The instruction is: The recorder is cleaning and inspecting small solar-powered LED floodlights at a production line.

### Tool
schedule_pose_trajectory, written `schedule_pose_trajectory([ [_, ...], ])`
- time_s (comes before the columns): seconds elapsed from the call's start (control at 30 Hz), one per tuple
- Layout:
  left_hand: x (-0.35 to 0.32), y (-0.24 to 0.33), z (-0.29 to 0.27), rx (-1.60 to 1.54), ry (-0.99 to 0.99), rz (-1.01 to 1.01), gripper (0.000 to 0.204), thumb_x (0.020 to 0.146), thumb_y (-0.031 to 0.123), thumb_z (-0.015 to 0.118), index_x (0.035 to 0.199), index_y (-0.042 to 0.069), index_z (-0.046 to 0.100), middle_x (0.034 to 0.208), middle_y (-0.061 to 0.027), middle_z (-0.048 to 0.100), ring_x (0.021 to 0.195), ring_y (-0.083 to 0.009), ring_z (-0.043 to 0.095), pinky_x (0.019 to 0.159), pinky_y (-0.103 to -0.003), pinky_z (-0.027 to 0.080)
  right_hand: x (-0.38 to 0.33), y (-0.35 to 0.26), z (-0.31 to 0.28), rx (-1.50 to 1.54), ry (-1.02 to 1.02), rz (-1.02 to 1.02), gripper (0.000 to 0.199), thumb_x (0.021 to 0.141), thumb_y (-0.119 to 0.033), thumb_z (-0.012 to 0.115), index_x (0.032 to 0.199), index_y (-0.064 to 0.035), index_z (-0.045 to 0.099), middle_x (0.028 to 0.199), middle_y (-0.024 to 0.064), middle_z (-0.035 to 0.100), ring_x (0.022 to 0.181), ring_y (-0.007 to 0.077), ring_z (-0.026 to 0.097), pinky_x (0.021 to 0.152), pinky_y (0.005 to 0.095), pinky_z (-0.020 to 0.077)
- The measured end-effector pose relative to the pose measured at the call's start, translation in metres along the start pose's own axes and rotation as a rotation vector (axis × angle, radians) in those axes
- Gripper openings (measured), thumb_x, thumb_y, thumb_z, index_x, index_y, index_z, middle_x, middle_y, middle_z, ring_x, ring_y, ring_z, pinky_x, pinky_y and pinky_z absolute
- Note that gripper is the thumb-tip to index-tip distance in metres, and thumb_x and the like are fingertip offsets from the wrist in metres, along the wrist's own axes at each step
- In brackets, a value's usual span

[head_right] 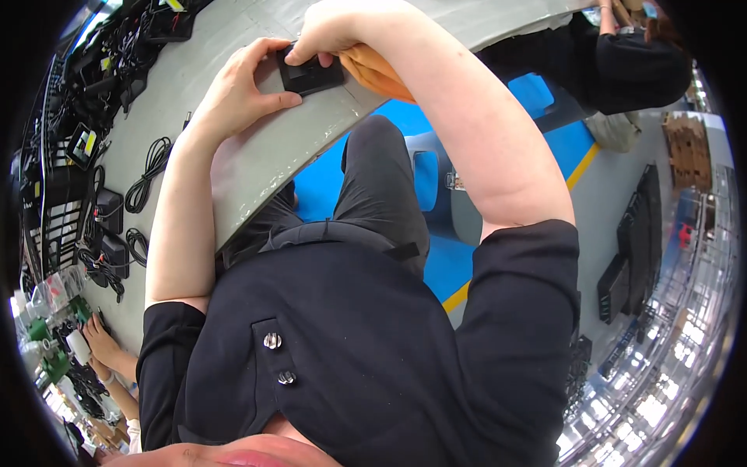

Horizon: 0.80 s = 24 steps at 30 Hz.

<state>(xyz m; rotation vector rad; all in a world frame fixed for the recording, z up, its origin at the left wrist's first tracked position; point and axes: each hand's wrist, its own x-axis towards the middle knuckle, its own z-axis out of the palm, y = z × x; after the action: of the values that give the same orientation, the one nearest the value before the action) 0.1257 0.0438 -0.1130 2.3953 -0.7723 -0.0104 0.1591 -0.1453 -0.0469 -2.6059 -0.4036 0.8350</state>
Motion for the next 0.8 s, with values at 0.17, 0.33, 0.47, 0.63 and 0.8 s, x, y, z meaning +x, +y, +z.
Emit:
schedule_pose_trajectory([
  [0.17,0.001,0.008,0.007,0.019,0.047,0.055,0.065,0.062,0.031,0.077,0.116,0.005,0.05,0.113,-0.014,0.054,0.111,-0.0294,0.049,0.095,-0.037,0.04,0.012,0.013,0.014,0.011,0.097,-0.041,0.038,0.076,-0.035,0.06,0.08,0.0011,0.069,0.076,0.017,0.067,0.072,0.0282,0.065,0.07,0.035,0.0501],
  [0.33,0.006,0.011,0.02,0.179,0.138,0.094,0.07,0.06,0.036,0.079,0.116,0.003,0.052,0.116,-0.0139,0.053,0.113,-0.0303,0.048,0.097,-0.038,0.039,0.004,0.002,0.02,-0.217,0.329,-0.057,0.037,0.076,-0.037,0.06,0.076,-0.0005,0.069,0.073,0.017,0.066,0.072,0.0282,0.065,0.071,0.0362,0.0499],
  [0.47,0.01,0.015,0.019,0.217,0.128,0.089,0.071,0.06,0.037,0.079,0.117,0.004,0.053,0.118,-0.0135,0.054,0.114,-0.0308,0.047,0.098,-0.038,0.038,0.005,0.006,0.018,-0.077,0.215,-0.157,0.027,0.074,-0.026,0.064,0.074,0.0011,0.067,0.069,0.0152,0.064,0.064,0.0268,0.063,0.062,0.0345,0.0491],
  [0.63,0.01,0.011,0.019,0.166,0.109,0.081,0.068,0.059,0.035,0.08,0.116,0.005,0.055,0.121,-0.0129,0.054,0.117,-0.0292,0.046,0.099,-0.038,0.037,0.018,0.021,0.027,-0.015,0.228,-0.121,0.043,0.074,-0.04,0.06,0.07,0.0023,0.066,0.065,0.0161,0.063,0.06,0.0273,0.061,0.059,0.0364,0.048],
  [0.8,0.008,0.04,-0.006,0.384,0.042,0.028,0.057,0.058,0.033,0.079,0.106,0.009,0.062,0.118,-0.0093,0.056,0.118,-0.0284,0.045,0.103,-0.04,0.032,0.004,0.013,0.029,-0.078,0.37,-0.293,0.056,0.074,-0.051,0.055,0.067,0.0035,0.064,0.062,0.0205,0.06,0.059,0.0326,0.059,0.058,0.0398,0.047],
])
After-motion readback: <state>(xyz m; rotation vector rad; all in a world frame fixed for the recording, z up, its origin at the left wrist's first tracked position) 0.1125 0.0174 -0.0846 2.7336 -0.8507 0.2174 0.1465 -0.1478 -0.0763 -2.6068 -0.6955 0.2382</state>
